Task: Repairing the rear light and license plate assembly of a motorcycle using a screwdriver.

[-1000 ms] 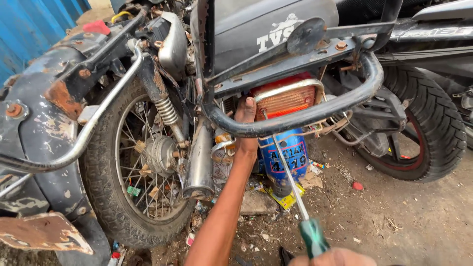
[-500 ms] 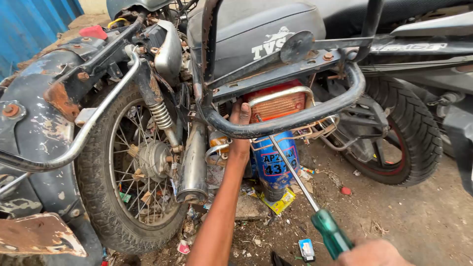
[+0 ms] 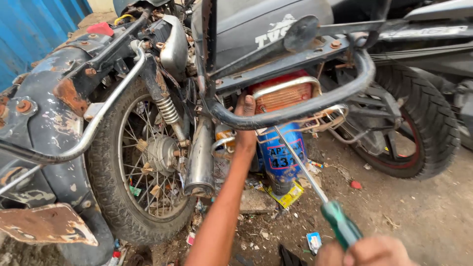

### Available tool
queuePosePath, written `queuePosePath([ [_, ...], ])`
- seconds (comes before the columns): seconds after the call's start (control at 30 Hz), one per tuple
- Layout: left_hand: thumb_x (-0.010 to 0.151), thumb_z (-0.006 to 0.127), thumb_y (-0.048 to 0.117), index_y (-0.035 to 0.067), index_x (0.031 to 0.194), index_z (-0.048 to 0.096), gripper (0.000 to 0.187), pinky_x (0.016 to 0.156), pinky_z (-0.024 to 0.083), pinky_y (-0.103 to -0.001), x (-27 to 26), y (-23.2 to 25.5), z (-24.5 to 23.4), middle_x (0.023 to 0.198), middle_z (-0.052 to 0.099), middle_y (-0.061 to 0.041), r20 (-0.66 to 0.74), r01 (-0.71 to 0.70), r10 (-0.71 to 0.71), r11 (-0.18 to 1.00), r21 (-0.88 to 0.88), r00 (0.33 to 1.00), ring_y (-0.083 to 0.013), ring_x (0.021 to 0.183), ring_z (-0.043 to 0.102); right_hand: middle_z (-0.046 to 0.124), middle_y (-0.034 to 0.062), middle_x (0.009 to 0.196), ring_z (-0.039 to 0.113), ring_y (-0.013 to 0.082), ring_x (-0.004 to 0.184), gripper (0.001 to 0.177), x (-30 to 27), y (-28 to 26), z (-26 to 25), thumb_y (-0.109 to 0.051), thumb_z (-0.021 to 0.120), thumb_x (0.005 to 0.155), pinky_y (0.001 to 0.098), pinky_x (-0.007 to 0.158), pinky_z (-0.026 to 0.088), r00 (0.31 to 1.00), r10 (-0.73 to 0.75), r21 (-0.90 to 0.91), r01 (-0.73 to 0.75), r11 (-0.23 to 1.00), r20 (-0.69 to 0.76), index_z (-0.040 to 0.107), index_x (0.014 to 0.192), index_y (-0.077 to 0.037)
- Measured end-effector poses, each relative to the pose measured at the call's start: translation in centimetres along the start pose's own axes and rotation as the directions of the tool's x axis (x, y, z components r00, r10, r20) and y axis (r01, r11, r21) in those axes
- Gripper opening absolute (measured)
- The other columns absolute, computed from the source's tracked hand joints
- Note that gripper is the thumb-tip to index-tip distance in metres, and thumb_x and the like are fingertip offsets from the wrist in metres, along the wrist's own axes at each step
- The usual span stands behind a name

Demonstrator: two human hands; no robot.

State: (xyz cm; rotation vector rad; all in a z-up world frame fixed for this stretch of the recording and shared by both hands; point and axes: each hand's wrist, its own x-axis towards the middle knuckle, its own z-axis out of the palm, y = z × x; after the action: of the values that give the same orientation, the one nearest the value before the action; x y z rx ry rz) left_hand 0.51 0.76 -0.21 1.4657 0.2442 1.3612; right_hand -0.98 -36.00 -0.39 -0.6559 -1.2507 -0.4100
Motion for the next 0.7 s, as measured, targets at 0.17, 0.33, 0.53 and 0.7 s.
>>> queuePosePath([
  [0.17,0.102,0.044,0.064,0.002,0.138,0.062,0.074,0.124,0.016,-0.038,1.0,-0.9,0.1,0.139,0.064,-0.014,-0.026,-0.026,0.026,1.000,0.002,0.999,-0.0233,0.135,0.052,0.046,-0.0040,0.055,0.054,0.0124,0.048,0.021,3.4,-0.6,2.3,-0.023,0.066,0.094,0.0374,0.058,0.054,0.996,-0.071,0.007,0.071,0.997,-0.051,0.052,0.079,-0.018],
  [0.33,0.105,0.053,0.055,-0.002,0.133,0.060,0.064,0.111,0.041,-0.037,0.9,-1.5,0.1,0.129,0.062,-0.015,-0.063,0.067,-0.078,0.984,-0.164,0.995,-0.0253,0.124,0.054,0.069,0.0053,0.085,0.072,0.0239,0.076,0.043,10.7,-3.7,6.9,-0.044,0.058,0.105,0.0403,0.080,0.062,0.992,-0.089,-0.106,0.098,0.989,0.091,0.047,0.101,-0.003],
  [0.53,0.109,0.046,0.048,-0.002,0.145,0.050,0.062,0.112,0.044,-0.040,-6.1,0.4,-3.6,0.140,0.061,-0.024,0.056,-0.124,0.112,0.937,0.326,0.992,-0.0355,0.131,0.058,0.071,0.0148,0.106,0.072,0.0383,0.106,0.025,12.5,-6.2,4.6,-0.019,0.076,0.083,0.0441,0.087,0.059,0.689,0.121,-0.469,0.344,0.813,0.714,0.068,0.100,-0.002],
  [0.7,0.105,0.061,0.023,0.001,0.157,0.036,0.062,0.118,0.043,-0.045,-9.3,4.3,-3.7,0.154,0.051,-0.027,0.169,-0.302,0.250,0.803,0.513,0.953,-0.0427,0.143,0.051,0.070,0.0178,0.119,0.070,0.0400,0.116,0.023,11.0,-6.9,4.9,-0.009,0.079,0.080,0.0432,0.092,0.059,0.683,0.220,-0.485,0.221,0.846,0.696,0.069,0.100,-0.004],
])
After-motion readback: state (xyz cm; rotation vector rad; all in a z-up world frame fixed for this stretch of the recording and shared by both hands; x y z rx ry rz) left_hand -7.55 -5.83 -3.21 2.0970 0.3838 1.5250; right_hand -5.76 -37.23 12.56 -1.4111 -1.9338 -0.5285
